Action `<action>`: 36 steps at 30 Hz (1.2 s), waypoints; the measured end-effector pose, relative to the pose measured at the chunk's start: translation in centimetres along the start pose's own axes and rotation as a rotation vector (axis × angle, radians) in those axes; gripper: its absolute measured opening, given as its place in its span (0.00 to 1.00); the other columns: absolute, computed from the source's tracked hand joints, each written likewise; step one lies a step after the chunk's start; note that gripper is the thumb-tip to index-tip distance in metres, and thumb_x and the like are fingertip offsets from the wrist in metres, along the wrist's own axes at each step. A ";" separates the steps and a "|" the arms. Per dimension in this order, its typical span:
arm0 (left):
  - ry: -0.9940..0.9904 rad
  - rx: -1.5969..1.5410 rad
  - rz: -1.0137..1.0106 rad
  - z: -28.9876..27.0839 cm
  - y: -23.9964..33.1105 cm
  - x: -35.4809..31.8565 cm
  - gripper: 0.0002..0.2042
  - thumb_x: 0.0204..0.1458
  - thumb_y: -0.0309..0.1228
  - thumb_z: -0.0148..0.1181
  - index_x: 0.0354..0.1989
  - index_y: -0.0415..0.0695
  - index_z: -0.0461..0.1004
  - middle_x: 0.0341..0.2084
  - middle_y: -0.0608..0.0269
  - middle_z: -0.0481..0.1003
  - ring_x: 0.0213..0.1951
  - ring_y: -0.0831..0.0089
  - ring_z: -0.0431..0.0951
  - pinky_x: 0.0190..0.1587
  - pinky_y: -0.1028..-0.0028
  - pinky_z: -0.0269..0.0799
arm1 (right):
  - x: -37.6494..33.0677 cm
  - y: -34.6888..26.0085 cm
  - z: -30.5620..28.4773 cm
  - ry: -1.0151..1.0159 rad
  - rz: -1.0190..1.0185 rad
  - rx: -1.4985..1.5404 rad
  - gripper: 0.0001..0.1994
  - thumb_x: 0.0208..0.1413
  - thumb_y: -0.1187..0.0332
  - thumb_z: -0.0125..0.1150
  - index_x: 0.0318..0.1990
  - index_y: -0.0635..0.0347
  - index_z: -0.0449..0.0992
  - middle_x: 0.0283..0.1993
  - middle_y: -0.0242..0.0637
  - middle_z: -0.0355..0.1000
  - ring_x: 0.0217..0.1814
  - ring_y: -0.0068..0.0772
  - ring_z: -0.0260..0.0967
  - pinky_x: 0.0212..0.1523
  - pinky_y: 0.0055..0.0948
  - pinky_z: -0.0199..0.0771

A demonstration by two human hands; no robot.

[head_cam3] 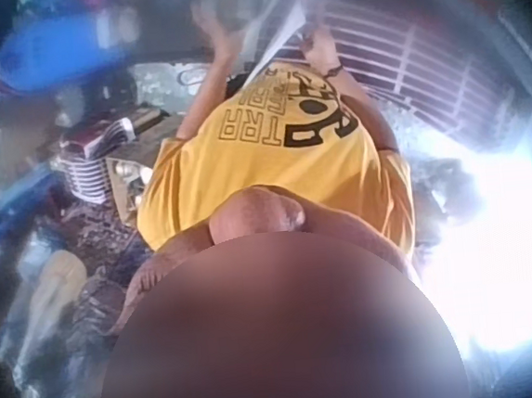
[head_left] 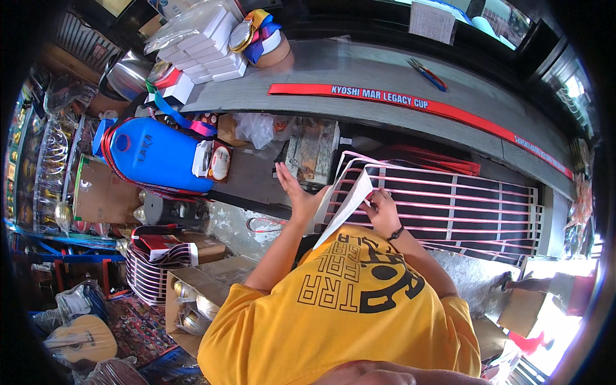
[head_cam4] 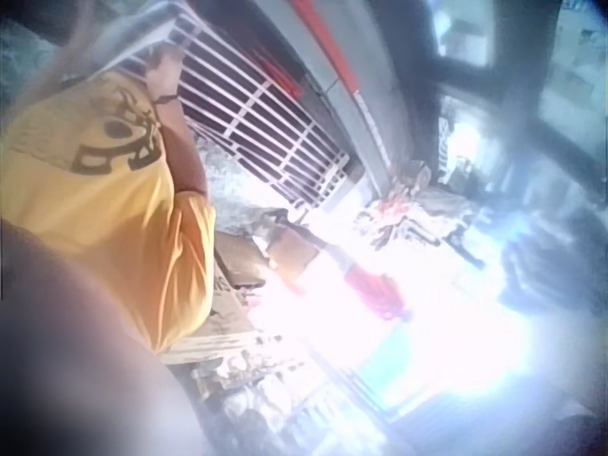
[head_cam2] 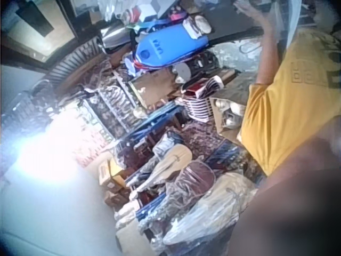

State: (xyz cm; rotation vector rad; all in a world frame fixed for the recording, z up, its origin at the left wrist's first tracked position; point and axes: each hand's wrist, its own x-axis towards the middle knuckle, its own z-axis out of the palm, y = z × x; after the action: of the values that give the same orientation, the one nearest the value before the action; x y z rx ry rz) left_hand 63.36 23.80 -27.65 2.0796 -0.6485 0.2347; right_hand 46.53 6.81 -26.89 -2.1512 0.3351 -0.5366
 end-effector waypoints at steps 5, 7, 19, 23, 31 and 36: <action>0.140 -0.071 -0.044 1.0 1.1 -0.2 0.68 0.27 0.37 0.82 0.72 0.38 0.30 0.70 0.34 0.27 0.71 0.38 0.36 0.69 0.50 0.45 | 0.6 -0.3 0.1 0.023 -0.095 -0.005 0.07 0.47 0.72 0.66 0.35 0.60 0.77 0.26 0.40 0.67 0.31 0.47 0.63 0.35 0.40 0.63; 0.171 -0.075 -0.102 1.5 1.8 -0.2 0.68 0.27 0.37 0.82 0.72 0.38 0.30 0.69 0.34 0.28 0.71 0.37 0.37 0.68 0.50 0.48 | 0.6 -0.5 0.0 -0.002 -0.069 -0.002 0.07 0.47 0.72 0.67 0.34 0.60 0.76 0.28 0.41 0.69 0.33 0.48 0.65 0.37 0.41 0.64; 0.082 0.042 -0.261 -1.5 2.2 0.0 0.68 0.24 0.38 0.82 0.71 0.38 0.34 0.62 0.32 0.43 0.62 0.38 0.53 0.63 0.54 0.57 | 0.5 -0.2 0.2 0.014 -0.141 0.007 0.08 0.45 0.73 0.68 0.31 0.61 0.73 0.25 0.40 0.65 0.30 0.45 0.63 0.35 0.40 0.64; 0.058 0.160 -0.319 -4.2 0.1 -3.0 0.64 0.23 0.36 0.82 0.68 0.33 0.40 0.64 0.35 0.42 0.62 0.41 0.53 0.63 0.57 0.59 | 0.4 -0.1 0.1 0.014 -0.108 0.020 0.08 0.46 0.74 0.68 0.32 0.61 0.73 0.23 0.40 0.65 0.30 0.46 0.64 0.37 0.40 0.65; 0.128 0.238 -0.340 -7.1 -4.8 -3.1 0.64 0.24 0.39 0.81 0.66 0.26 0.39 0.65 0.35 0.41 0.63 0.43 0.52 0.62 0.58 0.59 | 0.7 0.4 0.9 0.000 -0.054 0.074 0.08 0.47 0.73 0.67 0.32 0.62 0.73 0.24 0.41 0.64 0.30 0.47 0.62 0.36 0.39 0.64; 0.140 0.254 -0.257 -7.5 -7.9 0.8 0.66 0.24 0.42 0.80 0.68 0.28 0.38 0.65 0.28 0.43 0.66 0.40 0.49 0.67 0.54 0.49 | 1.0 0.1 0.5 0.012 -0.081 0.037 0.08 0.47 0.72 0.67 0.32 0.62 0.72 0.26 0.41 0.65 0.31 0.47 0.64 0.35 0.41 0.64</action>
State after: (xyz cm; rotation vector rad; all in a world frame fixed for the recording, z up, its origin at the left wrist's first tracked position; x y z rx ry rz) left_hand 68.83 33.19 -28.85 2.3386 -0.2731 0.3243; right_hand 47.65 6.71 -26.97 -2.1338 0.2436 -0.5979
